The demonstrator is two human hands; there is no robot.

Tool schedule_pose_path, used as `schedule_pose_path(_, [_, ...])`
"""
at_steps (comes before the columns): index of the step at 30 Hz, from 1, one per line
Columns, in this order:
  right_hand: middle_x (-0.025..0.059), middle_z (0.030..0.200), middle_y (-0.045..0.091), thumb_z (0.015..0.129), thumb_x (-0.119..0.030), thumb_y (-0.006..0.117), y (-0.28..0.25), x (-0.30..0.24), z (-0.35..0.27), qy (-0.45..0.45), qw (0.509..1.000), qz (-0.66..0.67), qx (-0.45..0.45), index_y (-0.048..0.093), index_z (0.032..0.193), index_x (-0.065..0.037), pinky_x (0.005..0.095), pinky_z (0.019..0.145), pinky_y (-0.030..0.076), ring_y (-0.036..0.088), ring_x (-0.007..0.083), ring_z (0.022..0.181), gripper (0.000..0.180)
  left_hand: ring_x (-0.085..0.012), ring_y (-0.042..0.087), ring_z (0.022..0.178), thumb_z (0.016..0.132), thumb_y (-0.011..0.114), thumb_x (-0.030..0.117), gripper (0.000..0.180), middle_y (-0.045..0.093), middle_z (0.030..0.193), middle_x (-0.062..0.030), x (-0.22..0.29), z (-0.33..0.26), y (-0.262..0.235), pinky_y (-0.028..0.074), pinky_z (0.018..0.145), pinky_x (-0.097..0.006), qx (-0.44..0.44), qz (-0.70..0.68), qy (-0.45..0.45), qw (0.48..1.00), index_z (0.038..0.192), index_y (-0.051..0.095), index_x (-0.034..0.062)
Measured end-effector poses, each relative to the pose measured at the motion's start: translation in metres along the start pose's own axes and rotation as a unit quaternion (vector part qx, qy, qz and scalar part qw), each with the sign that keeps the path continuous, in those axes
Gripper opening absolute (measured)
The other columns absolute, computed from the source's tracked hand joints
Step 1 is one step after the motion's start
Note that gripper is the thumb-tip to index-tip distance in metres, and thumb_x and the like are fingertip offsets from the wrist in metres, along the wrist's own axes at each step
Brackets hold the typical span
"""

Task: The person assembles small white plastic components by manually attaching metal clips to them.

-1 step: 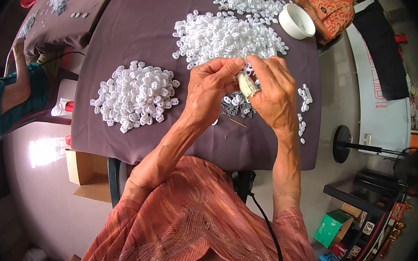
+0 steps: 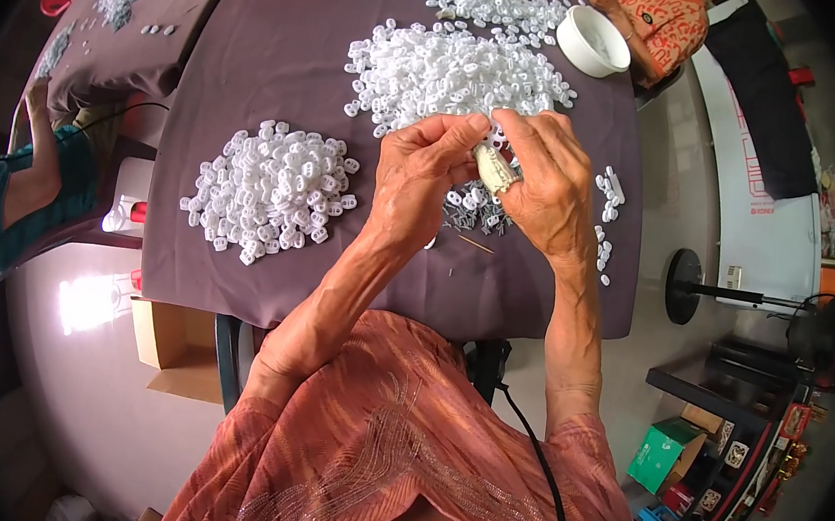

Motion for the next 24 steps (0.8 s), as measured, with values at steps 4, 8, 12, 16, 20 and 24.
schedule_pose_path(4, [0.0095,0.081,0.057,0.06,0.0,0.068,-0.001,0.002,-0.002,0.007,1.0,0.012,-0.004,0.056,0.095,0.0,0.0333,0.062,0.047,0.055,0.0265,0.072,0.037,-0.0078,0.052,0.062,0.078,0.066,0.02,0.022,0.056,0.07,-0.0019,-0.001,-0.001,0.003,0.048,0.062,-0.024,0.0,-0.012,0.003,1.0,0.081,0.061,-0.0013])
schedule_pose_path(8, [0.01,0.083,0.058,0.06,-0.001,0.069,-0.001,0.005,-0.002,0.005,1.0,0.002,-0.011,0.056,0.095,0.0,0.0336,0.063,0.047,0.056,0.0269,0.075,0.037,-0.0074,0.053,0.063,0.078,0.066,0.02,0.022,0.056,0.07,-0.0016,-0.002,-0.001,0.001,0.048,0.062,-0.023,-0.001,0.01,0.003,1.0,0.081,0.061,-0.0014])
schedule_pose_path(12, [0.0105,0.084,0.059,0.061,-0.002,0.069,-0.001,0.006,-0.003,-0.005,1.0,0.0,-0.013,0.056,0.094,0.001,0.0336,0.064,0.047,0.057,0.027,0.075,0.036,-0.0079,0.053,0.063,0.077,0.066,0.02,0.023,0.057,0.071,-0.0025,-0.005,-0.001,-0.001,0.048,0.062,-0.023,-0.009,0.011,0.002,1.0,0.082,0.061,-0.0017])
schedule_pose_path(16, [0.0105,0.081,0.058,0.061,-0.003,0.07,0.0,0.01,-0.007,-0.007,1.0,0.014,-0.023,0.056,0.092,0.001,0.0338,0.06,0.047,0.056,0.0264,0.07,0.034,-0.0091,0.055,0.064,0.077,0.067,0.021,0.024,0.057,0.072,-0.0033,-0.006,0.0,0.0,0.049,0.062,-0.024,-0.011,0.01,-0.004,1.0,0.082,0.061,-0.0019])
schedule_pose_path(20, [0.0103,0.077,0.057,0.062,-0.002,0.069,0.001,0.014,-0.009,-0.026,0.999,0.021,-0.019,0.055,0.091,0.001,0.034,0.057,0.045,0.054,0.0257,0.066,0.032,-0.0105,0.056,0.065,0.078,0.066,0.02,0.024,0.058,0.073,-0.0043,-0.01,0.001,0.0,0.049,0.064,-0.025,-0.018,-0.005,-0.015,1.0,0.083,0.061,-0.0026])
schedule_pose_path(24, [0.0099,0.072,0.054,0.062,0.0,0.067,0.0,0.016,-0.01,-0.045,0.999,0.03,-0.006,0.055,0.091,0.002,0.0331,0.054,0.044,0.052,0.0247,0.062,0.031,-0.0126,0.057,0.067,0.079,0.064,0.018,0.024,0.058,0.074,-0.0061,-0.012,0.0,0.002,0.05,0.066,-0.028,-0.02,-0.013,-0.031,0.999,0.085,0.06,-0.0044])
Point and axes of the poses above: each hand's wrist, its own z-axis towards the middle knuckle, its own y-axis out of the palm, x = y × z, the point moved 4 cm from there along z, towards the middle knuckle
